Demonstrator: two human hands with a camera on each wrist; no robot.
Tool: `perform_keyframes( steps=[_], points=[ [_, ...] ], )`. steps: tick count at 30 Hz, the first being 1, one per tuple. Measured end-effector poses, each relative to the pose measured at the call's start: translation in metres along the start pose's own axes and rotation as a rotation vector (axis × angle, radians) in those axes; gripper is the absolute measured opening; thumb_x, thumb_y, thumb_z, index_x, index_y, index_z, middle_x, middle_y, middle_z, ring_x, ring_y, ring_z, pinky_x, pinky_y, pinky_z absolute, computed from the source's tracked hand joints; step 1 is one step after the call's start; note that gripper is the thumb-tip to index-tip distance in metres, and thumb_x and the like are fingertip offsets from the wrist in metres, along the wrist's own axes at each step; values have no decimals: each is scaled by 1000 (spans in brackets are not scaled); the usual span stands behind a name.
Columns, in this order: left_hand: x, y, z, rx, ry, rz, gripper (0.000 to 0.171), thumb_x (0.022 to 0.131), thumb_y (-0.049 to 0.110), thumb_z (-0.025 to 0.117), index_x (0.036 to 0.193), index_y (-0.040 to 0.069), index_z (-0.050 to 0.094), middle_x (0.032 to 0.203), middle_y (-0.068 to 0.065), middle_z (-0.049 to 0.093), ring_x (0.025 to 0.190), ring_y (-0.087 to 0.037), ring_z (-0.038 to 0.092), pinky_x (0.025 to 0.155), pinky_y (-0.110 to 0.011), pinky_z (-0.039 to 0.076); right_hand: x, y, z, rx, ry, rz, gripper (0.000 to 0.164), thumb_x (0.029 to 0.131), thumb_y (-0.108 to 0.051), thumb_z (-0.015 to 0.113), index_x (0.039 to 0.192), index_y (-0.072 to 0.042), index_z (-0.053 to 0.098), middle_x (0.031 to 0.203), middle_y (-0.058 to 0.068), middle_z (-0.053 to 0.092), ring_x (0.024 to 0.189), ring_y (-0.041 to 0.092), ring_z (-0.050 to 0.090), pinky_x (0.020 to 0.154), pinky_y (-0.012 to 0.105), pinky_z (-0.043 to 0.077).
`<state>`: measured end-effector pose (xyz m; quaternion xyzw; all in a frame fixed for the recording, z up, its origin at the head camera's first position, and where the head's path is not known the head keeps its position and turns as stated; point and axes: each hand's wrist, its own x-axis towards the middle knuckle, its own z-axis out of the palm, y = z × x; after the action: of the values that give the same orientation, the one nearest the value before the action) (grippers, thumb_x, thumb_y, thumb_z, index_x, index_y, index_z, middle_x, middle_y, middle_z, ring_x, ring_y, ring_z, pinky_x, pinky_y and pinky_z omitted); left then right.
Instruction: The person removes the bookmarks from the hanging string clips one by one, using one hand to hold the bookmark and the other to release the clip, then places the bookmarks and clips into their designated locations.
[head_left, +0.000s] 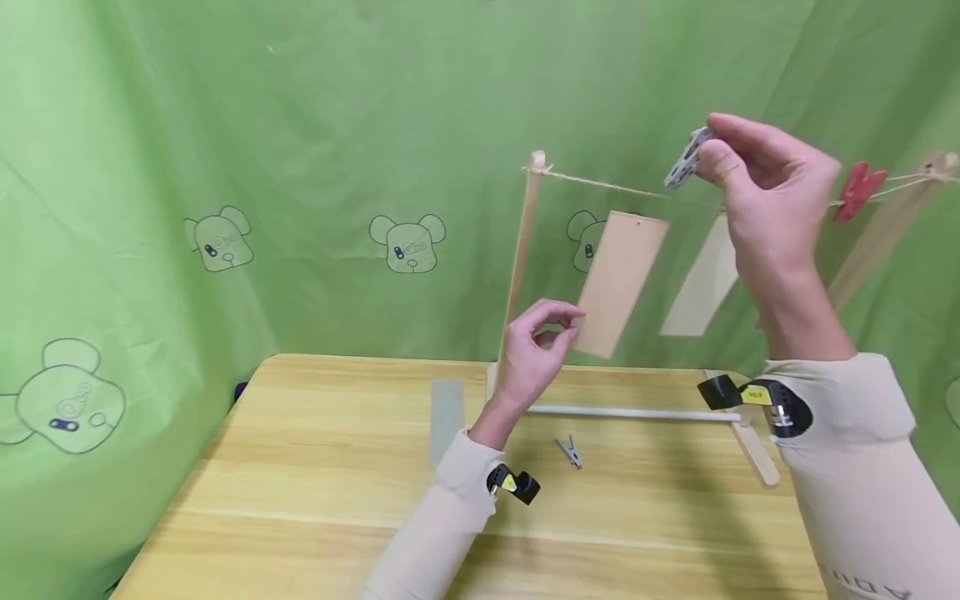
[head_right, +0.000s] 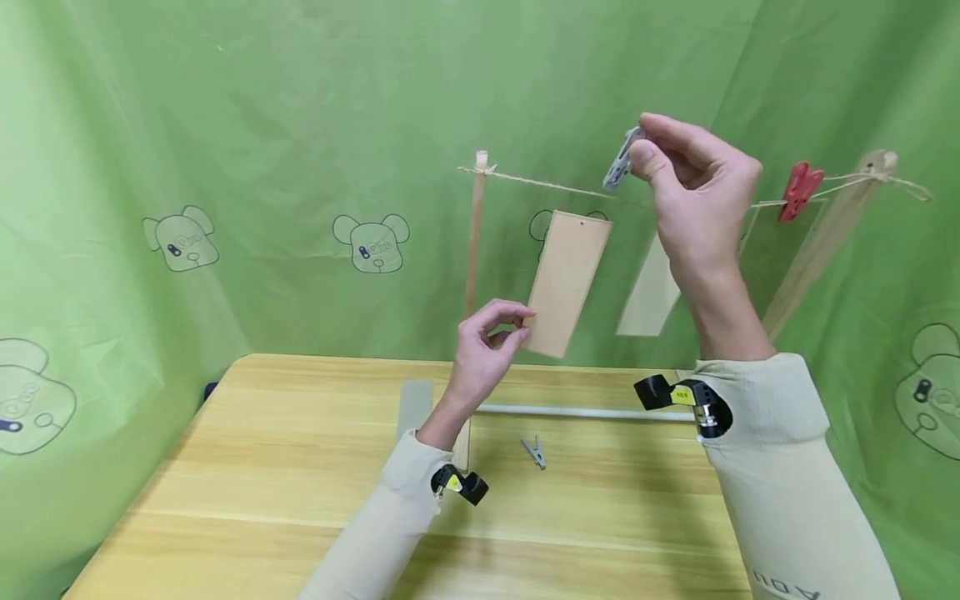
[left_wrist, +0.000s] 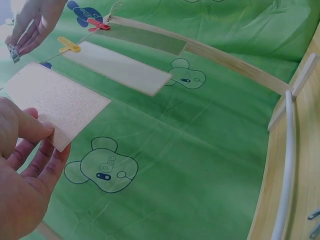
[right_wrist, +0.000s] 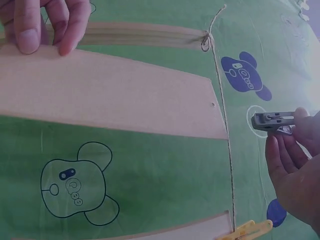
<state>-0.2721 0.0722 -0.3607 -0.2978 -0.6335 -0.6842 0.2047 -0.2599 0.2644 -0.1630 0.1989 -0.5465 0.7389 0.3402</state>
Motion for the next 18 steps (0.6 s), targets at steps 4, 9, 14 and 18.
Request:
perform_keyframes(
  steps=[4, 9, 14, 18],
  points=[
    [-1, 0, -5, -16, -7, 19, 27, 87, -16, 68, 110, -2, 71, 108, -14, 70, 98, -18, 68, 85, -38, 63, -9, 1, -3, 5, 2, 8, 33, 82, 5, 81, 113, 13, 71, 108, 19, 74, 92, 26, 70, 85, 29, 60],
    [-6, 2, -13, -15, -26, 34, 28, 87, -17, 67, 110, -3, 71, 107, -15, 69, 97, -18, 67, 85, -40, 63, -23, 5, -8, 39, 6, 16, 33, 85, 6, 78, 115, 15, 69, 111, 23, 72, 98, 28, 71, 87, 34, 58],
    [-10, 6, -21, -1, -32, 50, 29, 86, -17, 68, 110, -3, 70, 107, -15, 68, 96, -19, 67, 84, -41, 63, -39, 7, -11, 37, 5, -20, 32, 88, 3, 76, 116, 17, 67, 110, 25, 71, 100, 29, 71, 88, 36, 57],
    [-15, 7, -28, 7, -30, 41, 29, 85, -18, 68, 110, -2, 70, 107, -15, 69, 96, -20, 67, 83, -38, 63, -52, 9, -13, 43, 2, -23, 33, 90, 2, 74, 118, 17, 66, 109, 24, 70, 101, 29, 70, 88, 35, 57]
  ],
)
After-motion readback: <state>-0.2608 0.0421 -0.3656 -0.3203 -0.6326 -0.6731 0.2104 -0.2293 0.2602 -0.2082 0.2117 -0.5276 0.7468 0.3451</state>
